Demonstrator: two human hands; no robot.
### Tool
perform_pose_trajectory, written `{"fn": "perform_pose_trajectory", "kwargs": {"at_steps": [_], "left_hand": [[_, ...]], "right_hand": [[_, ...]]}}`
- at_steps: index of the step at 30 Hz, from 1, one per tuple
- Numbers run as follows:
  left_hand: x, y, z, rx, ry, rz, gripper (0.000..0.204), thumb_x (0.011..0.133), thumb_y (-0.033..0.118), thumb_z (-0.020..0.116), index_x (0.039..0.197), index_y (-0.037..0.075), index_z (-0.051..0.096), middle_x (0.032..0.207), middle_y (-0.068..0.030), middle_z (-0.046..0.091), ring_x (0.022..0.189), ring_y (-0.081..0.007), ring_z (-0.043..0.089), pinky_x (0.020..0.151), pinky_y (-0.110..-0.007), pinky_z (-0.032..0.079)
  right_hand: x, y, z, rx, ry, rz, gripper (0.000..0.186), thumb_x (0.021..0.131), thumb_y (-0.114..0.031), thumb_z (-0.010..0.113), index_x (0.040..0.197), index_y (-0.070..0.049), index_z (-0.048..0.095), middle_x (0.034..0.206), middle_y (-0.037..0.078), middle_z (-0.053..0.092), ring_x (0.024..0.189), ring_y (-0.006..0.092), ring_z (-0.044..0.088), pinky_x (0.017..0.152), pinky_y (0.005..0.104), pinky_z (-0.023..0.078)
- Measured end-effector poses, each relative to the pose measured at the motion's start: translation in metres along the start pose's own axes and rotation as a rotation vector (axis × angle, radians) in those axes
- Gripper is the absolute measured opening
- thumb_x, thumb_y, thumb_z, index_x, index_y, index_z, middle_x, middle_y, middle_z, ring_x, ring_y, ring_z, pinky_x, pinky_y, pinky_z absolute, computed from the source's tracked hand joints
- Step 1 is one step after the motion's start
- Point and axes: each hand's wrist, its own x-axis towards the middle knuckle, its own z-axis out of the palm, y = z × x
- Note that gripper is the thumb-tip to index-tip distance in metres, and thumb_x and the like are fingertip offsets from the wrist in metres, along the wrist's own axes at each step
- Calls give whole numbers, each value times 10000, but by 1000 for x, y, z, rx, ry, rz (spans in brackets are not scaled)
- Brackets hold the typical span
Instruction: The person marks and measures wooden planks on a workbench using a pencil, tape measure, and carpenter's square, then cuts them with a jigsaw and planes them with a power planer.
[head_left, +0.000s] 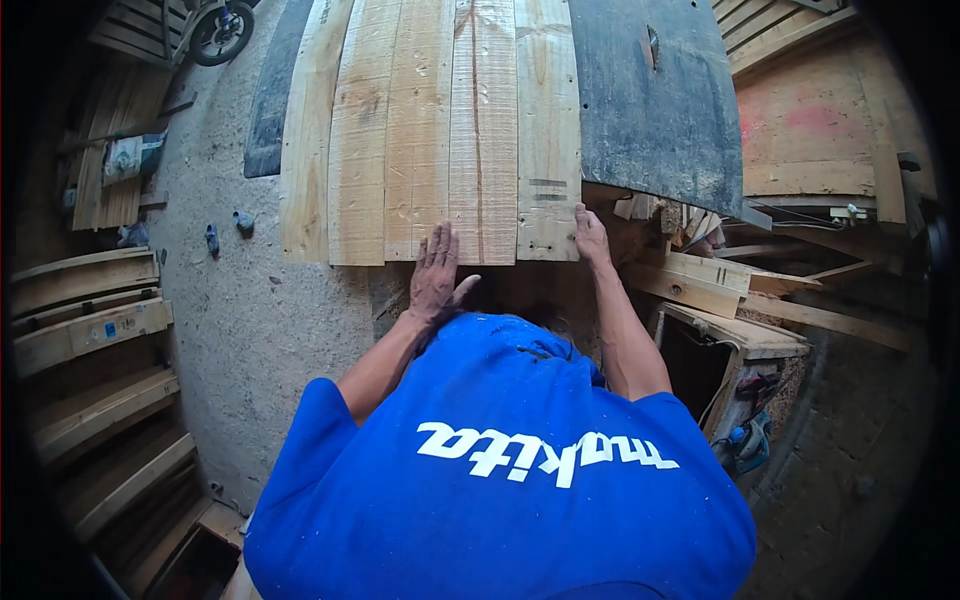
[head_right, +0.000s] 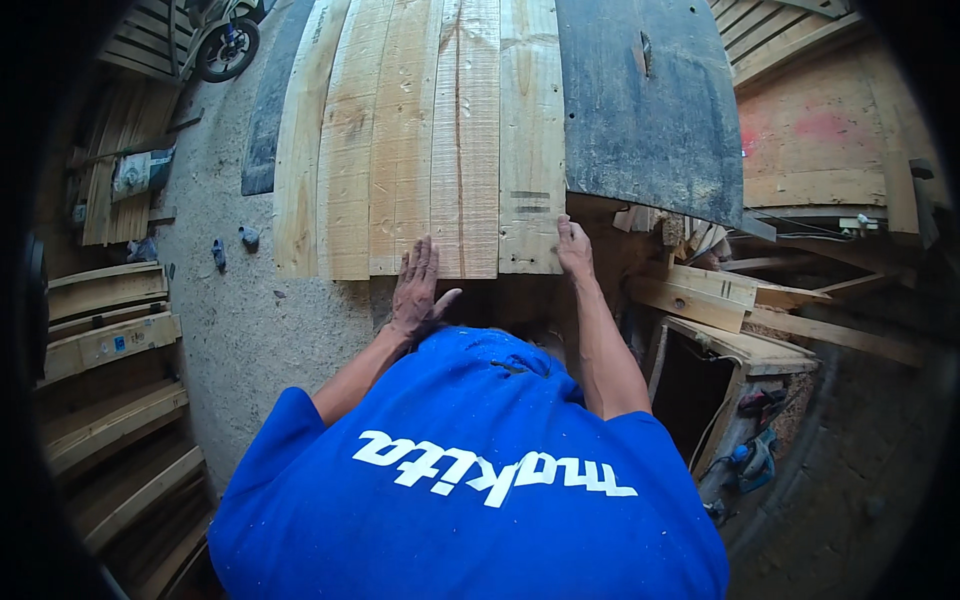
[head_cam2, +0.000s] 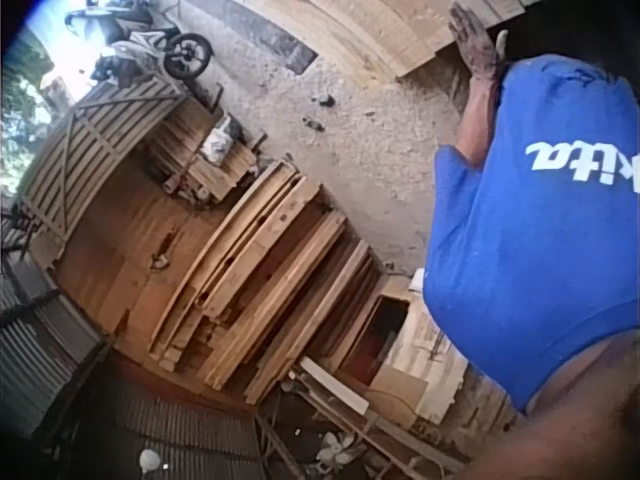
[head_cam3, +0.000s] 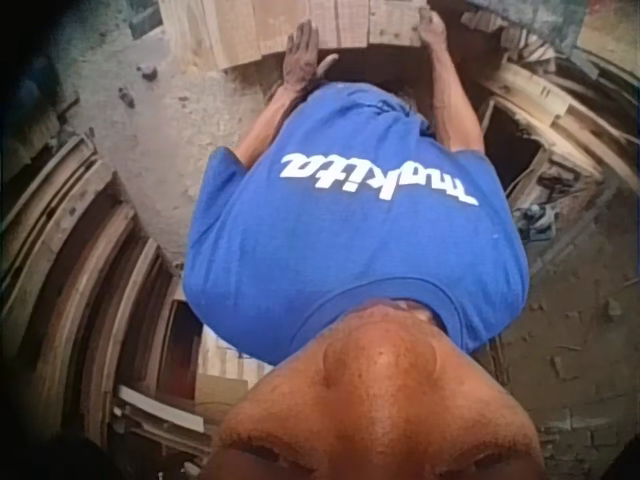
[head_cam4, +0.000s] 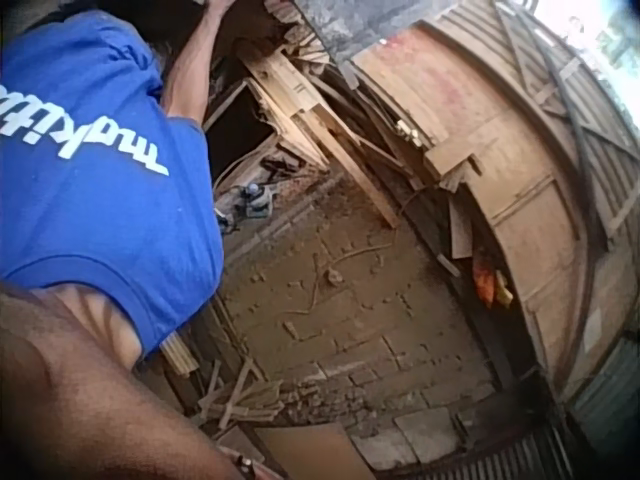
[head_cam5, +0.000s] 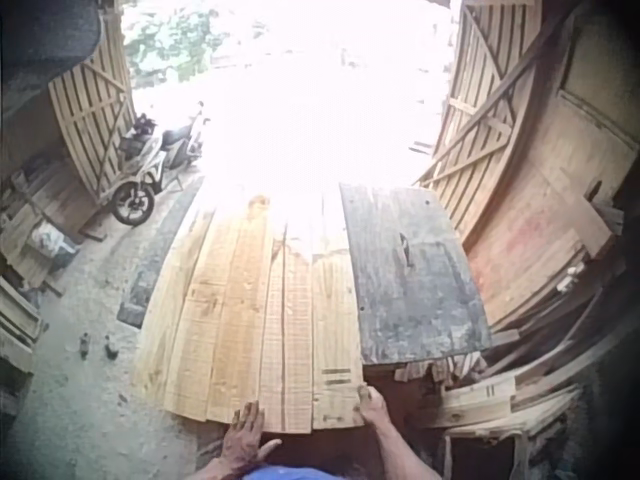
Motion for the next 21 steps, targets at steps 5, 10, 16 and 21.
{"fn": "perform_pose_trajectory", "kwargs": {"at_steps": [5,10,16,21], "left_hand": [[-16,3,-11,0,-56,-73,849,924,426,638,1525,-64,292,1633,-235,207,1534,-356,164,1243,-500,153],[-14,11,-1,31,10,-112,810,915,391,652,1500,-72,336,1624,-240,234,1525,-360,199,1233,-513,173],[-8,21,-5,76,-23,-89,852,918,487,625,1509,-54,335,1627,-232,234,1526,-356,200,1235,-512,157],[46,49,5,4,-105,180,906,903,580,587,1528,-19,323,1637,-177,248,1534,-330,183,1239,-523,136]], "right_hand": [[-25,-13,16,10,90,-337,610,1002,-585,467,1245,-35,573,1100,275,666,1105,491,601,878,502,493],[-21,-20,12,34,88,-360,603,1001,-548,493,1258,-7,560,1115,315,649,1103,530,578,859,539,488],[-35,-13,7,26,39,-280,645,986,-583,507,1261,-1,553,1111,323,652,1087,536,589,866,543,491],[-24,-3,12,-6,72,-309,670,983,-599,502,1270,4,544,1128,314,655,1105,528,589,885,540,493]]}}
